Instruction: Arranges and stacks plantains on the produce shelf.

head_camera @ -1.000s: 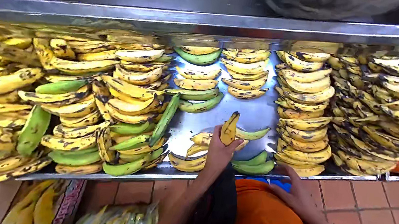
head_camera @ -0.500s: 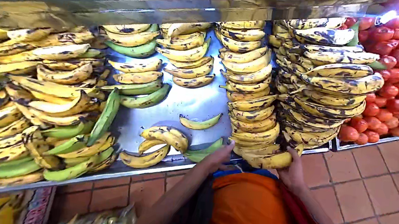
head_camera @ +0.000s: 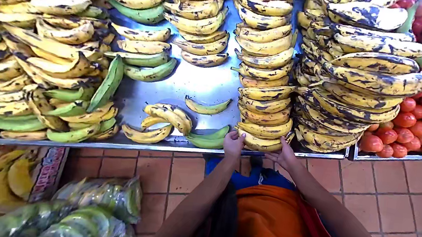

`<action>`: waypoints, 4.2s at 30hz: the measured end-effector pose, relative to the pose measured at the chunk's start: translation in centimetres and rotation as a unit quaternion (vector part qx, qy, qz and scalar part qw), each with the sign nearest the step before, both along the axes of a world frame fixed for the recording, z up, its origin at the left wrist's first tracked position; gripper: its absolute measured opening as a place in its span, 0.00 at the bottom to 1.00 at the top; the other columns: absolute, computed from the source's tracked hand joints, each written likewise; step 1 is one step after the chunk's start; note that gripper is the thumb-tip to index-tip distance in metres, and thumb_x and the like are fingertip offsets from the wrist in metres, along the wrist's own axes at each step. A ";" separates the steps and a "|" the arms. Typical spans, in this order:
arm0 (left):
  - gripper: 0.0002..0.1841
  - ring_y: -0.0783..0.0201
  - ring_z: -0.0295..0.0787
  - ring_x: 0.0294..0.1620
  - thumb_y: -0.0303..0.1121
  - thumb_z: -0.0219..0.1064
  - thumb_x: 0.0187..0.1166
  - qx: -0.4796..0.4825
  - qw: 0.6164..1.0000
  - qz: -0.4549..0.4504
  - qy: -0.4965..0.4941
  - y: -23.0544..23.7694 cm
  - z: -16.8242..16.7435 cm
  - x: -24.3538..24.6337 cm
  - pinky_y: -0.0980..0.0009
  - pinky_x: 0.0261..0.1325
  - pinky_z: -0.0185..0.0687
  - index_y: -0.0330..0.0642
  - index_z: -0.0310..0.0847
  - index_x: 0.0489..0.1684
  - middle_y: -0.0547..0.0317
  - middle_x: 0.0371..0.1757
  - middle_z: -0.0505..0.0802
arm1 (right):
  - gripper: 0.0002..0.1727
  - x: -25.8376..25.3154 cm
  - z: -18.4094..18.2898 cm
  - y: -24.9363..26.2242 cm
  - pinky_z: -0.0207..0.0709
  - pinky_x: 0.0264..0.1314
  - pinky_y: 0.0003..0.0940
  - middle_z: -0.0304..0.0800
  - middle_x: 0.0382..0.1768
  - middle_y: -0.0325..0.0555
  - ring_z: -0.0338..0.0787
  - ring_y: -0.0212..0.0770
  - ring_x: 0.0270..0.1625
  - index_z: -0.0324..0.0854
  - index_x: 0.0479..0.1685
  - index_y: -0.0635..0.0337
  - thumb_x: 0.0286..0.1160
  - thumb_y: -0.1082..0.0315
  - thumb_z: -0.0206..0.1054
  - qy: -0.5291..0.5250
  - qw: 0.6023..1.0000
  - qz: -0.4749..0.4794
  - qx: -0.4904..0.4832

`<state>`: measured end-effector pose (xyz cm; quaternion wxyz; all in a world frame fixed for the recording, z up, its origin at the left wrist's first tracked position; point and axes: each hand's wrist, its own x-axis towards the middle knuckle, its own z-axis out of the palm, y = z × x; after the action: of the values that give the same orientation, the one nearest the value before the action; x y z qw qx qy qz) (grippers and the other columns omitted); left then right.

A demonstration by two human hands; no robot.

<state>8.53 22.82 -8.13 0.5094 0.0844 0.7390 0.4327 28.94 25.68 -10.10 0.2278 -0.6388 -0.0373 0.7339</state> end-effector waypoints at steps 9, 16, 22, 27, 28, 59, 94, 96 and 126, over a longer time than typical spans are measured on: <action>0.32 0.40 0.88 0.64 0.49 0.61 0.89 -0.077 0.982 -0.029 -0.172 -0.3 -0.8 -2.7 0.47 0.65 0.86 0.36 0.64 0.83 0.32 0.72 0.83 | 0.44 1.8 0.7 0.8 0.89 0.53 0.56 0.92 0.50 0.64 0.96 0.58 0.48 0.69 0.75 0.69 0.90 0.33 0.40 -0.039 0.969 0.239 0.056; 0.33 0.41 0.86 0.69 0.56 0.49 0.92 -0.041 0.976 -0.040 -0.208 -1.8 -2.6 -1.6 0.46 0.69 0.84 0.41 0.61 0.87 0.34 0.78 0.79 | 0.44 1.9 0.1 1.2 0.91 0.49 0.62 0.82 0.68 0.67 0.93 0.66 0.55 0.40 0.92 0.45 0.84 0.55 0.68 -0.065 0.988 0.112 0.082; 0.36 0.44 0.81 0.76 0.48 0.63 0.88 0.010 0.972 -0.051 -0.229 -2.0 -2.0 -1.2 0.48 0.75 0.80 0.42 0.52 0.91 0.38 0.80 0.77 | 0.47 1.2 -0.2 1.2 0.93 0.46 0.54 0.81 0.67 0.70 0.95 0.63 0.47 0.44 0.90 0.55 0.79 0.58 0.73 -0.117 0.986 0.075 0.093; 0.44 0.51 0.84 0.70 0.37 0.81 0.68 0.182 0.948 -0.234 -0.112 -4.9 5.2 -1.3 0.49 0.66 0.85 0.54 0.60 0.89 0.50 0.78 0.81 | 0.27 0.6 4.3 0.2 0.90 0.54 0.52 0.86 0.63 0.66 0.94 0.59 0.53 0.67 0.79 0.64 0.86 0.57 0.56 -0.031 0.997 0.045 0.057; 0.47 0.55 0.85 0.70 0.40 0.84 0.62 0.217 0.930 -0.291 -0.064 -5.3 7.0 -1.3 0.51 0.66 0.86 0.57 0.63 0.87 0.55 0.77 0.82 | 0.27 0.7 5.6 -0.3 0.89 0.57 0.53 0.86 0.62 0.66 0.93 0.58 0.54 0.66 0.78 0.64 0.89 0.54 0.51 0.026 0.995 0.077 0.063; 0.31 0.49 0.85 0.69 0.21 0.69 0.72 0.052 0.992 -0.096 -0.059 -2.2 -2.1 0.0 0.49 0.72 0.82 0.34 0.69 0.79 0.40 0.69 0.86 | 0.36 1.2 0.6 -0.7 0.93 0.48 0.52 0.82 0.63 0.69 0.95 0.59 0.47 0.53 0.83 0.62 0.81 0.65 0.71 -0.115 0.981 -0.012 0.158; 0.25 0.47 0.91 0.61 0.42 0.55 0.93 -0.044 0.991 0.103 -0.071 -10.9 -3.3 -10.4 0.51 0.65 0.85 0.32 0.68 0.79 0.37 0.65 0.89 | 0.32 9.0 0.2 -3.8 0.91 0.51 0.51 0.82 0.63 0.68 0.93 0.57 0.54 0.55 0.84 0.66 0.89 0.60 0.60 -0.133 0.965 0.188 0.126; 0.24 0.46 0.91 0.60 0.40 0.55 0.93 -0.011 0.993 0.120 -0.005 -9.9 -3.8 -13.3 0.49 0.64 0.86 0.31 0.69 0.77 0.36 0.64 0.89 | 0.28 9.2 0.9 -4.4 0.91 0.50 0.48 0.85 0.59 0.65 0.94 0.54 0.50 0.59 0.82 0.66 0.90 0.61 0.59 -0.144 0.960 0.206 0.121; 0.35 0.29 0.66 0.84 0.30 0.82 0.66 0.016 0.818 -0.434 0.378 -0.5 -2.1 -38.0 0.24 0.79 0.60 0.44 0.77 0.79 0.36 0.81 0.77 | 0.29 -23.1 6.7 6.4 0.87 0.58 0.42 0.93 0.51 0.46 0.92 0.41 0.52 0.77 0.66 0.56 0.71 0.47 0.69 0.168 0.912 0.365 0.084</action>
<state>-29.45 22.37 -10.19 0.3241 0.5615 0.7530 0.1124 5.89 32.11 -3.36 0.0003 -0.4262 -0.2904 0.8567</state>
